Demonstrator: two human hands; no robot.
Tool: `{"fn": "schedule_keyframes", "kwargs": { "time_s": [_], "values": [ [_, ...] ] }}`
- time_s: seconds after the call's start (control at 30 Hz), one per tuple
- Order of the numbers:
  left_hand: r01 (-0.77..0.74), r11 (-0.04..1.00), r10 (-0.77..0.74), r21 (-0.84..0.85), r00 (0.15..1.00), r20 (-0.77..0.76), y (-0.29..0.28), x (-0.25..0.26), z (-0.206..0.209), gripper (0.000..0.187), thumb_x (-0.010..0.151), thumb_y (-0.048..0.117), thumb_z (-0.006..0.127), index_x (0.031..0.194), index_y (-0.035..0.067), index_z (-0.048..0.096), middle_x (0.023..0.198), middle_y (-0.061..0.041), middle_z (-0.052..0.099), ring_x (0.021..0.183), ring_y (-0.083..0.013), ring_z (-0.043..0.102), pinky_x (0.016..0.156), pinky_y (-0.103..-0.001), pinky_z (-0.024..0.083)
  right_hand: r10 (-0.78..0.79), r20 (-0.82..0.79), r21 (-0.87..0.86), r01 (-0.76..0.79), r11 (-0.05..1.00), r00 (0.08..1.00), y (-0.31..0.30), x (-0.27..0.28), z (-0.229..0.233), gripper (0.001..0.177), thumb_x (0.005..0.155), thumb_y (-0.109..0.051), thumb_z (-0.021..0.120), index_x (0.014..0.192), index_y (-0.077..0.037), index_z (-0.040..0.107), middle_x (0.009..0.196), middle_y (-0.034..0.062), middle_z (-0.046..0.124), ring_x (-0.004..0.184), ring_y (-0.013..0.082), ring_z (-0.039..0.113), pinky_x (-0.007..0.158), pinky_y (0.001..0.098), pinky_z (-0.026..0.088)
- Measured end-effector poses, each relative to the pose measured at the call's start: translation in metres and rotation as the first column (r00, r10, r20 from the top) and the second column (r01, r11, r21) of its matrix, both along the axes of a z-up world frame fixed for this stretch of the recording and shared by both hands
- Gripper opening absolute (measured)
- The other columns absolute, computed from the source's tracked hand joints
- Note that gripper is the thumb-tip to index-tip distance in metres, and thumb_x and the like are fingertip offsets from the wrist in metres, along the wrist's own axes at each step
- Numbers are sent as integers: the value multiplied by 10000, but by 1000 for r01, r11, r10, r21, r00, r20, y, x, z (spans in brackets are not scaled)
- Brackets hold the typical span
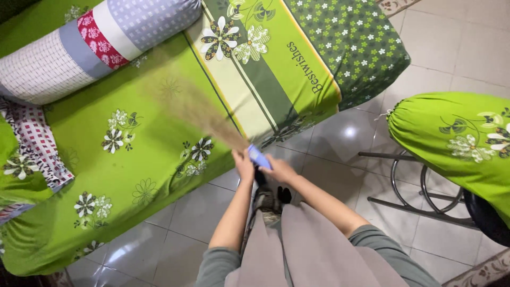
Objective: Dusting and cleaning the surface of a bed using a small palm-leaf broom.
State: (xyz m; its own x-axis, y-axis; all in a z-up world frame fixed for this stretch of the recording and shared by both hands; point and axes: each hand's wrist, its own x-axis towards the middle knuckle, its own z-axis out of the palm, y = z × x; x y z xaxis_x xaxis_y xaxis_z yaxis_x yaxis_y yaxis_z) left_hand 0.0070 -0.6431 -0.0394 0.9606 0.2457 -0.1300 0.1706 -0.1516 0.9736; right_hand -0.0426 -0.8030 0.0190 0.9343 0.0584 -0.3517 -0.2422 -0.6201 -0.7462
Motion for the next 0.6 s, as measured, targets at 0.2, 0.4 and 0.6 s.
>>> {"fn": "schedule_keyframes", "kwargs": {
  "time_s": [0.2, 0.4, 0.6],
  "values": [
    [262, 925, -122, 275, 891, -437, -55, -3, -43, 512, 1040, 381, 552, 1475, 143, 426, 1219, -229, 729, 1139, -376, 710, 991, -477, 512, 61, -187, -78, -77, 994, 980, -24, -27, -63, 521, 938, -564, 621, 1219, -140, 511, 1012, 263, 721, 946, 493, 678, 795, 594, 515],
    [740, 607, -446, 290, 620, -646, -235, 61, -78, 712, 911, 506, 662, 1519, 230, 415, 1101, -224, 729, 1042, -416, 706, 914, -522, 534, -614, -124, -94, 607, 789, 780, -118, -42, -109, 407, 922, -468, 657, 1147, -136, 587, 792, 181, 717, 697, 378, 710, 607, 520, 551],
    [902, 318, -707, 293, 431, -560, -308, 126, 37, 732, 923, 488, 640, 1576, 343, 342, 1165, -216, 723, 1047, -416, 694, 880, -520, 542, -890, -78, 201, 882, 426, 448, -137, 24, -52, 402, 1020, -459, 605, 1212, -119, 510, 642, 77, 618, 489, 199, 633, 459, 405, 503]
  ]
}}
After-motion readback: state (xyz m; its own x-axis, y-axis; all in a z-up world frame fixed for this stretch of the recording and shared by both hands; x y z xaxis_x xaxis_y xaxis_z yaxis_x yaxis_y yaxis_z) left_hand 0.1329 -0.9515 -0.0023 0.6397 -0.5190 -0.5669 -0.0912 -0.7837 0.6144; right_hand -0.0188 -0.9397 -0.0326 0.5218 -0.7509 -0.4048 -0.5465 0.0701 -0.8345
